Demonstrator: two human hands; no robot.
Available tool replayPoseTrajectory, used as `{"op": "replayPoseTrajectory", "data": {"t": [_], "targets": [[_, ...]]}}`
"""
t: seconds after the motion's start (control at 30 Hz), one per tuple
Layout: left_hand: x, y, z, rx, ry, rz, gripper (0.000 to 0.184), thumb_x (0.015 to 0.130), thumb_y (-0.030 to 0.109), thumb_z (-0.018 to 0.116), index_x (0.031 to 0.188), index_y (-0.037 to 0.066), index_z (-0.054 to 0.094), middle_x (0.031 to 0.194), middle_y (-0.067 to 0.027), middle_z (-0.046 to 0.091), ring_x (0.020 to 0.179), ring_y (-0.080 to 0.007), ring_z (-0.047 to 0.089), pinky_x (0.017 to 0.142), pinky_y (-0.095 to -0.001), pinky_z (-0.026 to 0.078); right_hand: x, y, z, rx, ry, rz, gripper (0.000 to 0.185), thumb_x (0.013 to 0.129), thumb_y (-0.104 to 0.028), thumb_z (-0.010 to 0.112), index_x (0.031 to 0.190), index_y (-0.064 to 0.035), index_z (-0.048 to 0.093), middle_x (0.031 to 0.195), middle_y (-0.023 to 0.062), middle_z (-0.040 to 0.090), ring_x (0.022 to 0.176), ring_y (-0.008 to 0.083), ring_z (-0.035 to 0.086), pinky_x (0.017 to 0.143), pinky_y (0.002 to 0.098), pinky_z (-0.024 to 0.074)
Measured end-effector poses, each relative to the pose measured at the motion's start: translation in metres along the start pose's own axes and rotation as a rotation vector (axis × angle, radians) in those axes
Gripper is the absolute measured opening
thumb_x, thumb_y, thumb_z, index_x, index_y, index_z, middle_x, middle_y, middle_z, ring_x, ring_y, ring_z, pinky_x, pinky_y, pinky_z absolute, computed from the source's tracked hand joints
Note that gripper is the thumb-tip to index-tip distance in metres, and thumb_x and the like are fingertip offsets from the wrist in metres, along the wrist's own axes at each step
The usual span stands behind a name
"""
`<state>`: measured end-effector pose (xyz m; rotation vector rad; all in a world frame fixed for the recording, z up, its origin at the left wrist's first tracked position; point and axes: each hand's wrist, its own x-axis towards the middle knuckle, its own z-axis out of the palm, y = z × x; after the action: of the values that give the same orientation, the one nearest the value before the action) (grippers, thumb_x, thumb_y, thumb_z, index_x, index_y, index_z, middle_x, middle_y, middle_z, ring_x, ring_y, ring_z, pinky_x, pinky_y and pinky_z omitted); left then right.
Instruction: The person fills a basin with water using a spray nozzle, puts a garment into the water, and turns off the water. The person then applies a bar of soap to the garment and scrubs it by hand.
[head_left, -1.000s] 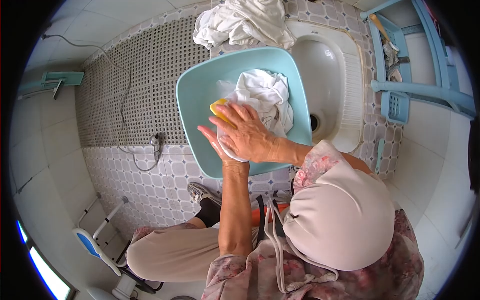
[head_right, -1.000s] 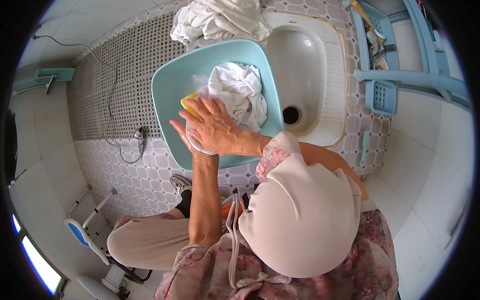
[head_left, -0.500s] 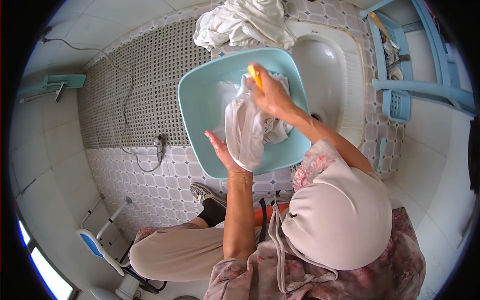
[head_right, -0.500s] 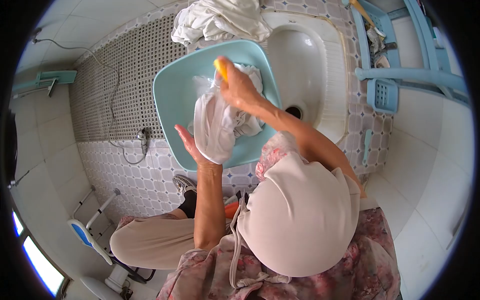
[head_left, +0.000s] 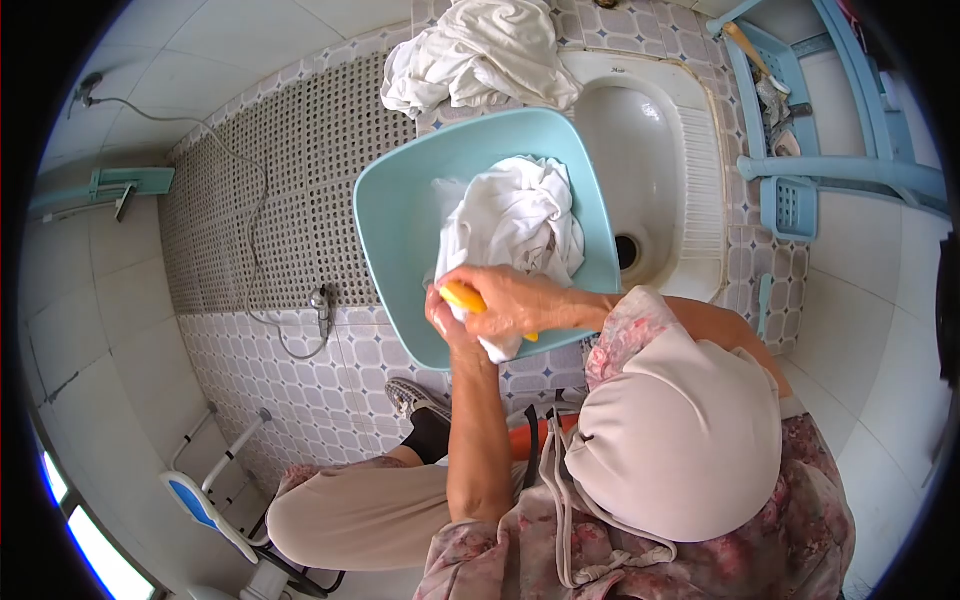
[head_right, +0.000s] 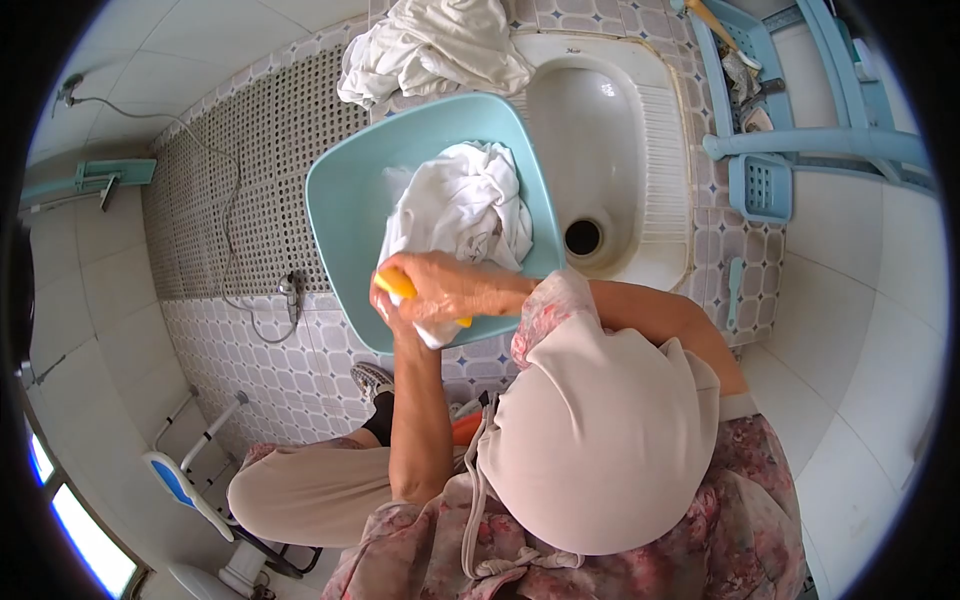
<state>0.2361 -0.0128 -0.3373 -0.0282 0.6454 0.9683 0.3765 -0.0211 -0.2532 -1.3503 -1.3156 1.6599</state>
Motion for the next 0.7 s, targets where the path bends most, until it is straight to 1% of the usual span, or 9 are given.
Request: {"op": "replayPoseTrajectory", "data": {"t": [0.1, 0.13, 0.23, 0.27, 0.37, 0.47, 0.57, 0.63, 0.7], "targets": [[0.018, 0.005, -0.001, 0.044, -0.043, -0.002, 0.06, 0.099, 0.052, 0.04, 0.136, 0.005, 0.042, 0.134, -0.0138, 0.049, 0.119, -0.0273, 0.052, 0.103, -0.0385, 0.042, -0.007, 0.003, 0.017, 0.024, -0.105, -0.104, 0.05, 0.079, -0.018, 0.063, 0.125, -0.0013, 0.052, 0.102, 0.0218, 0.066, 0.096, 0.0344, 0.066, 0.085, 0.0395, 0.0506], [0.024, 0.006, -0.001, 0.057, -0.055, -0.001, 0.06, 0.099, 0.051, 0.04, 0.137, 0.005, 0.041, 0.135, -0.0137, 0.049, 0.119, -0.0271, 0.052, 0.103, -0.0385, 0.041, -0.006, 0.005, 0.024, 0.02, -0.112, -0.157, 0.051, 0.078, -0.017, 0.063, 0.125, -0.002, 0.052, 0.101, 0.0204, 0.066, 0.094, 0.0342, 0.065, 0.084, 0.0398, 0.0506], [0.023, 0.01, 0.001, 0.062, -0.075, -0.008, 0.059, 0.1, 0.05, 0.04, 0.138, 0.006, 0.039, 0.136, -0.0134, 0.047, 0.12, -0.0266, 0.051, 0.104, -0.0385, 0.041, -0.004, 0.002, 0.029, 0.0, -0.233, -0.196, 0.055, 0.079, -0.011, 0.062, 0.132, -0.0041, 0.047, 0.106, 0.0173, 0.065, 0.096, 0.0338, 0.065, 0.085, 0.0394, 0.0509], [0.02, 0.012, 0.002, 0.056, -0.073, -0.013, 0.058, 0.1, 0.05, 0.039, 0.138, 0.006, 0.039, 0.137, -0.0133, 0.046, 0.121, -0.0265, 0.051, 0.104, -0.0385, 0.041, -0.004, 0.003, 0.03, -0.061, -0.189, -0.277, 0.057, 0.079, -0.01, 0.067, 0.132, -0.0057, 0.046, 0.1, 0.0162, 0.064, 0.09, 0.0338, 0.065, 0.083, 0.0406, 0.0511], [-0.002, 0.016, 0.0, 0.038, -0.08, -0.057, 0.057, 0.1, 0.049, 0.039, 0.14, 0.007, 0.037, 0.138, -0.013, 0.045, 0.122, -0.026, 0.05, 0.105, -0.0385, 0.04, -0.004, -0.003, 0.038, -0.472, -0.072, -0.485, 0.056, 0.081, -0.014, 0.068, 0.132, -0.0091, 0.047, 0.104, 0.0131, 0.061, 0.093, 0.0298, 0.063, 0.081, 0.0407, 0.0519], [-0.002, 0.011, -0.006, 0.036, -0.079, -0.068, 0.057, 0.101, 0.048, 0.038, 0.141, 0.008, 0.035, 0.14, -0.0127, 0.043, 0.123, -0.0255, 0.049, 0.106, -0.0385, 0.04, 0.0, -0.013, 0.032, -0.704, 0.211, -0.868, 0.045, 0.083, -0.019, 0.066, 0.126, -0.0102, 0.054, 0.11, 0.0105, 0.056, 0.099, 0.0274, 0.057, 0.082, 0.0409, 0.0515], [0.018, 0.001, -0.011, 0.083, -0.085, -0.054, 0.056, 0.102, 0.047, 0.038, 0.142, 0.009, 0.033, 0.141, -0.0124, 0.042, 0.124, -0.0251, 0.049, 0.106, -0.0386, 0.039, 0.029, 0.016, 0.011, -0.839, 0.221, -0.915, 0.028, 0.087, -0.026, 0.061, 0.111, -0.012, 0.059, 0.11, 0.0088, 0.056, 0.103, 0.0255, 0.054, 0.083, 0.0379, 0.0516], [0.026, -0.003, -0.014, 0.143, -0.111, -0.039, 0.055, 0.102, 0.046, 0.037, 0.143, 0.009, 0.032, 0.143, -0.0122, 0.041, 0.125, -0.0248, 0.048, 0.107, -0.0386, 0.039, 0.055, 0.027, -0.015, -1.058, 0.338, -0.784, 0.024, 0.088, -0.028, 0.059, 0.105, -0.0116, 0.062, 0.109, 0.0091, 0.056, 0.105, 0.0258, 0.053, 0.086, 0.0383, 0.0497], [0.028, -0.009, -0.008, 0.184, -0.13, -0.038, 0.055, 0.102, 0.045, 0.037, 0.144, 0.01, 0.031, 0.144, -0.012, 0.04, 0.125, -0.0244, 0.048, 0.107, -0.0386, 0.038, 0.082, 0.041, -0.044, -1.135, 0.351, -0.46, 0.028, 0.089, -0.024, 0.058, 0.116, -0.0174, 0.064, 0.115, 0.0097, 0.054, 0.103, 0.0271, 0.051, 0.092, 0.0391, 0.0468]]}}
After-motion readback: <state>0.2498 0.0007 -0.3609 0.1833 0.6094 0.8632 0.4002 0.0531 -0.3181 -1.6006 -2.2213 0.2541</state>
